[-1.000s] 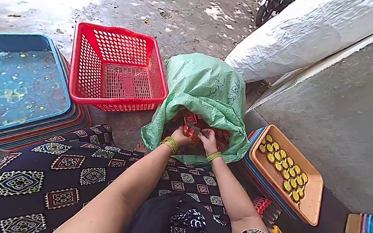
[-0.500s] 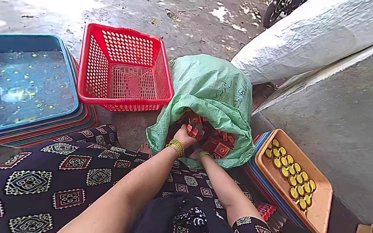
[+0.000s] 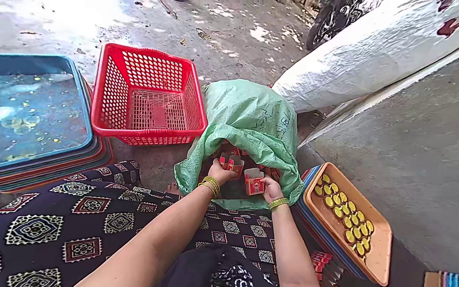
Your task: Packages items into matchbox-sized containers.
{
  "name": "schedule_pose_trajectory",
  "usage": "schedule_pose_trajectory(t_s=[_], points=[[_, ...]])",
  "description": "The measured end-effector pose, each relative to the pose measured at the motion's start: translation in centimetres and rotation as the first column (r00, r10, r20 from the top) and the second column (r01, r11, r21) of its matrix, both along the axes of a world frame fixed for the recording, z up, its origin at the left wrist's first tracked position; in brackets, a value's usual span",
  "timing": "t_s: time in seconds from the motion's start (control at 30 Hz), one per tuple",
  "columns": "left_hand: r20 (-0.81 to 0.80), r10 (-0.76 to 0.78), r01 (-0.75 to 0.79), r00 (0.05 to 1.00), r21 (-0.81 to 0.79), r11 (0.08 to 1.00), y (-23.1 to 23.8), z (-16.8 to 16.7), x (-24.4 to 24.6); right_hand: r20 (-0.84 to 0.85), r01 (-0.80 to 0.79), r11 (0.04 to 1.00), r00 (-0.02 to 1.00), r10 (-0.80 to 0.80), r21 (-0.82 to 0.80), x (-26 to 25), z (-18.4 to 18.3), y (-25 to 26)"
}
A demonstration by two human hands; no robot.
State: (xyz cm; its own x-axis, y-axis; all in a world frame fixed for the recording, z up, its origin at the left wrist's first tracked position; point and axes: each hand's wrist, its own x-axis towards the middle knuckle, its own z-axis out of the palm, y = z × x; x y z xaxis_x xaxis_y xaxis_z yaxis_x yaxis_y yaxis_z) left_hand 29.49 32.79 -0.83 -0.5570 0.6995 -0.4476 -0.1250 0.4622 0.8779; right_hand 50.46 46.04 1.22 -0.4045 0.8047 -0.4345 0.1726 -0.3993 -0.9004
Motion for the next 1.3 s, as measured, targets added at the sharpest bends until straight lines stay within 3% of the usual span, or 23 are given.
schedule_pose_trajectory(t_s=[0.03,0.1,0.17,0.27,0.43,0.5,0.53,0.57,0.6,0.63,0.7,0.77,0.83,0.97,1.0,1.07,1.13,1.17,1.23,1.3], points=[[0.005,0.013,-0.013,1.000,0.012,1.000,0.0,-0.1,-0.1,-0.019,0.130,0.991,0.991,-0.129,0.032,-0.6,0.0,-0.1],[0.045,0.019,-0.022,0.999,0.055,0.998,0.1,-0.3,0.0,-0.113,0.195,0.980,0.975,-0.190,0.030,-1.3,0.1,-0.3],[0.118,-0.030,0.013,0.993,0.140,0.990,0.4,-0.6,0.5,-0.195,0.100,0.995,0.976,-0.099,-0.003,-2.1,-0.1,-1.1],[0.152,-0.120,0.080,0.981,0.244,0.966,0.6,-0.8,1.3,-0.176,0.025,0.998,0.984,-0.016,0.049,-4.3,-1.4,-2.5],[0.061,-0.056,0.049,0.997,0.103,0.993,0.5,-0.8,1.7,-0.171,-0.111,0.994,0.979,0.111,0.010,-6.2,-1.8,-4.5],[0.065,-0.013,0.010,0.998,0.047,0.999,0.6,-0.8,1.3,-0.030,-0.178,0.974,0.983,0.183,0.138,-5.9,-1.6,-3.6],[0.067,-0.003,0.001,0.998,0.028,1.000,0.7,-0.7,1.0,0.180,-0.262,0.922,0.960,0.216,0.287,-5.3,-1.3,-2.6],[0.073,0.002,-0.003,0.997,0.020,1.000,0.7,-0.7,0.9,0.474,-0.412,0.810,0.859,0.193,0.417,-4.6,-0.5,-1.5],[0.077,0.000,-0.001,0.997,0.011,1.000,0.7,-0.7,0.9,0.750,-0.581,0.698,0.654,0.094,0.419,-3.7,0.4,-0.6],[0.080,-0.002,0.002,0.997,0.007,1.000,0.6,-0.7,0.9,0.907,-0.687,0.648,0.421,-0.013,0.329,-3.0,1.2,0.1],[0.088,-0.008,0.007,0.996,0.013,1.000,0.6,-0.7,0.9,0.989,-0.731,0.666,0.108,-0.096,0.145,-1.3,0.9,1.1],[0.088,-0.011,0.010,0.996,0.016,1.000,0.6,-0.7,0.9,0.995,-0.692,0.719,-0.005,-0.095,0.065,0.3,-0.3,1.8],[0.080,-0.009,0.008,0.997,0.012,1.000,0.6,-0.7,0.9,0.998,-0.673,0.739,-0.025,-0.063,0.030,0.9,-0.7,2.3],[0.062,-0.018,0.018,0.998,0.006,1.000,0.5,-1.0,0.7,0.999,-0.727,0.687,0.015,0.048,-0.022,1.4,0.5,2.8],[0.067,-0.024,0.023,0.997,0.012,1.000,0.5,-1.0,0.7,0.991,-0.732,0.680,0.109,0.073,0.030,1.5,1.0,2.8],[0.097,-0.038,0.033,0.995,0.053,0.998,0.4,-0.7,0.8,0.899,-0.699,0.667,0.426,0.101,0.257,2.2,2.4,2.0],[0.147,-0.098,0.079,0.984,0.132,0.988,0.3,-0.3,1.1,0.652,-0.584,0.663,0.734,0.187,0.468,3.1,4.4,0.4],[0.173,-0.155,0.124,0.973,0.176,0.977,0.4,-0.2,1.4,0.515,-0.540,0.666,0.816,0.264,0.515,3.7,5.7,-0.7],[0.247,-0.309,0.246,0.918,0.253,0.936,0.3,0.7,2.3,0.369,-0.577,0.647,0.816,0.445,0.498,5.0,9.4,-3.2],[0.344,-0.469,0.358,0.814,0.340,0.870,-0.1,2.2,3.7,0.379,-0.676,0.601,0.737,0.559,0.427,6.1,12.9,-5.3]])
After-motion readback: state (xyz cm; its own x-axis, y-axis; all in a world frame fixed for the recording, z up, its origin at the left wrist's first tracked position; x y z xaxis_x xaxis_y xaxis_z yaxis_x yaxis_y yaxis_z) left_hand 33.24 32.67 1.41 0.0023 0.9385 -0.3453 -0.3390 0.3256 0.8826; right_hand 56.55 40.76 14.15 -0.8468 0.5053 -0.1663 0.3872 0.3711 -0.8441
